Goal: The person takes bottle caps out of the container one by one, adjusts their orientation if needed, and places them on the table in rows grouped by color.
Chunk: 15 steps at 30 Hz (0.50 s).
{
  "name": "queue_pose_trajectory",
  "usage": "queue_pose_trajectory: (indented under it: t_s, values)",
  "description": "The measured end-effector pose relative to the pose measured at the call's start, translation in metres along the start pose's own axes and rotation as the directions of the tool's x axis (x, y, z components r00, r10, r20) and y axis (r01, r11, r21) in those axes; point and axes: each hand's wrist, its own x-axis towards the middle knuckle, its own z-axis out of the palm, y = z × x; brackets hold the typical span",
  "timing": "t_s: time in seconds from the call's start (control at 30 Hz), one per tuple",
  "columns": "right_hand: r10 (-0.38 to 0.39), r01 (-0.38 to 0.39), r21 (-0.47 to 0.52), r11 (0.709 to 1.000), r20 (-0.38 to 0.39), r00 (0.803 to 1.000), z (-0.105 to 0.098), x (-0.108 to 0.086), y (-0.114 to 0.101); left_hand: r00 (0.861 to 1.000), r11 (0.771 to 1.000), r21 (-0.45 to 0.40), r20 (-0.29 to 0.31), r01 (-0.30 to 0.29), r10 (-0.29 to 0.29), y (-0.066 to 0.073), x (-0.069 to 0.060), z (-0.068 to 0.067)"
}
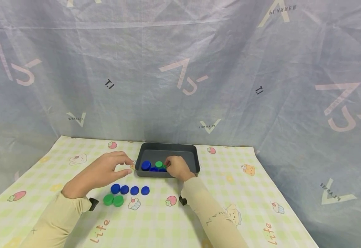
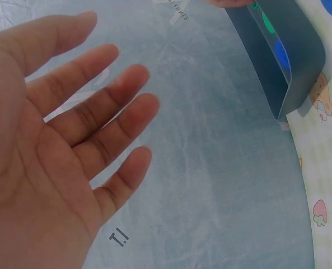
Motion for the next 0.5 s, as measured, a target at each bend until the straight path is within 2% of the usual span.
queue_pose_trajectory:
  t_s: [0.27, 0.4, 0.5]
  values:
    - [0.023, -0.023, 0.002, 1.0, -0.001, 1.0, 0.0002, -0.0017, 0.002, 1.0, 1.0, -0.005, 0.015, 0.017, -0.017, 0.0008, 0.0004, 0.0001]
    - [0.07, -0.068, 0.075, 0.995, -0.027, 0.997, -0.0026, -0.0059, 0.0037, 0.999, 1.0, 0.001, 0.024, 0.024, -0.024, 0.0009, 0.0003, 0.0005]
    - [0.104, -0.089, 0.152, 0.984, -0.093, 0.99, -0.0063, -0.0098, 0.0063, 0.999, 1.0, 0.001, 0.023, 0.028, -0.028, 0.0013, 0.0003, 0.0003]
